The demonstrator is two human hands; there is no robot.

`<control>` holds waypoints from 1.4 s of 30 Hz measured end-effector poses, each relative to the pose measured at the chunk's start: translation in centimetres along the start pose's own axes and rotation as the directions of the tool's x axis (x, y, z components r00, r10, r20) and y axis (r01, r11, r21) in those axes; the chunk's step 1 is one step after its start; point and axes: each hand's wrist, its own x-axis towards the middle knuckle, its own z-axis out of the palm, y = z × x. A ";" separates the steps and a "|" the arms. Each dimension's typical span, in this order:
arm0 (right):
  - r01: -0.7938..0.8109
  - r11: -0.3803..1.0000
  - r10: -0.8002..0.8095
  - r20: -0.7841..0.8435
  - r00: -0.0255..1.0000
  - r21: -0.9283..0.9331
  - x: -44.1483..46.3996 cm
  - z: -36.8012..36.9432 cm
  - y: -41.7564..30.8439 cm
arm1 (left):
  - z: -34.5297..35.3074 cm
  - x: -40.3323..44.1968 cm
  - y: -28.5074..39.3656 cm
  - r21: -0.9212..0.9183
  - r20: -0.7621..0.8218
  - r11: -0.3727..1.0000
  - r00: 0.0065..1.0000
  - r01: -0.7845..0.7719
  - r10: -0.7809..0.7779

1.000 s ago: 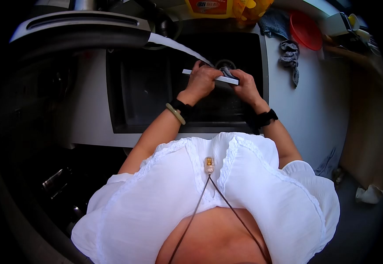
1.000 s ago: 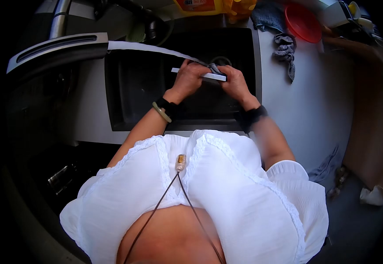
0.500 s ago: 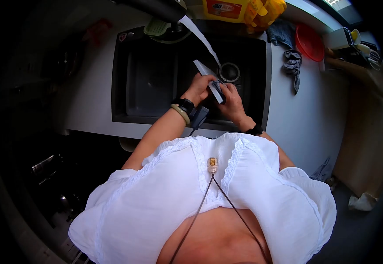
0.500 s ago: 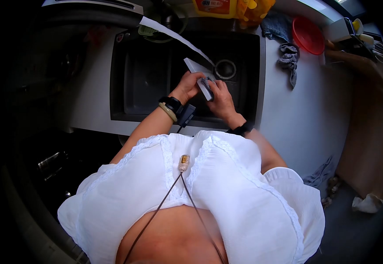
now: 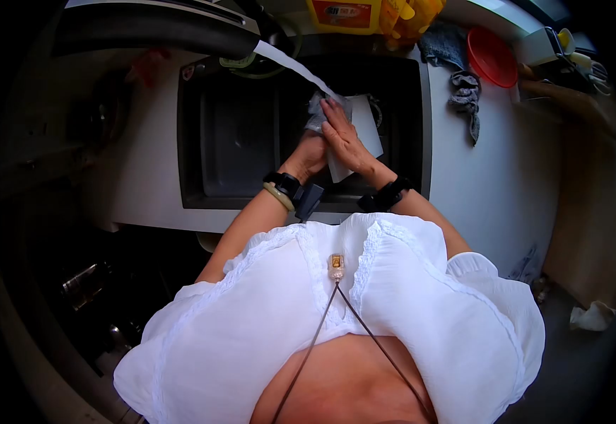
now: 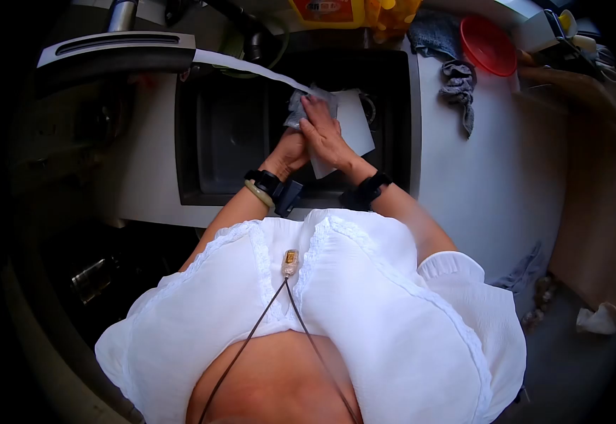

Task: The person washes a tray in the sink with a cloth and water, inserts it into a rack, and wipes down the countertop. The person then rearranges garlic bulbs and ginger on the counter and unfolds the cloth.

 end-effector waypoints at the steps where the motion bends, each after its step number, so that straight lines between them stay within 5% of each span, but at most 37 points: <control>1: -0.050 0.999 0.050 -0.035 0.998 0.000 1.4 0.1 1.7 | 0.0 -0.8 0.5 0.063 0.009 0.998 1.000 0.010 -0.011; 5: -0.330 0.911 0.341 0.000 0.940 0.246 2.4 -1.2 4.7 | 0.7 -1.8 1.7 0.221 -0.049 0.974 0.998 0.052 -0.042; 7: -0.129 0.958 0.101 0.119 0.988 0.256 1.4 0.4 6.0 | -0.1 -1.3 1.4 0.293 -0.056 0.956 0.998 0.018 -0.001; 10: 0.083 0.980 -0.076 -0.046 0.996 0.180 -2.6 2.6 -2.3 | -3.2 0.0 -0.3 0.608 0.156 0.763 0.975 -0.219 0.156; 14: 0.235 0.971 -0.240 -0.157 0.958 -0.051 -1.1 2.2 -2.1 | -2.5 0.0 -0.5 0.339 0.057 0.940 0.998 -0.031 0.012; 18: 0.040 0.999 -0.039 -0.179 0.983 0.000 2.3 -0.1 2.8 | -0.1 -2.3 1.9 0.373 0.002 0.927 0.999 -0.034 0.036; 25: -0.398 0.860 0.449 -0.103 0.887 0.320 2.3 -0.8 5.8 | 0.9 -3.3 2.8 0.281 -0.083 0.958 0.993 -0.056 0.083; 29: -0.343 0.783 0.390 0.021 0.921 0.519 0.1 1.3 5.0 | 0.2 -2.4 2.7 0.236 -0.159 0.966 0.977 -0.103 0.143; 33: -0.025 0.972 0.022 0.016 1.000 0.233 -3.5 5.5 1.2 | -2.1 -0.5 1.9 0.180 -0.193 0.972 0.964 -0.148 0.183; 39: -0.013 0.998 0.013 -0.001 1.000 -0.066 -2.1 3.6 1.7 | -1.6 -1.6 2.4 -0.109 -0.239 0.981 0.962 -0.160 0.130; 42: -0.244 0.968 0.238 -0.110 0.965 -0.053 1.4 1.9 8.1 | -1.3 -2.6 2.0 -0.123 -0.234 0.983 0.966 -0.139 0.107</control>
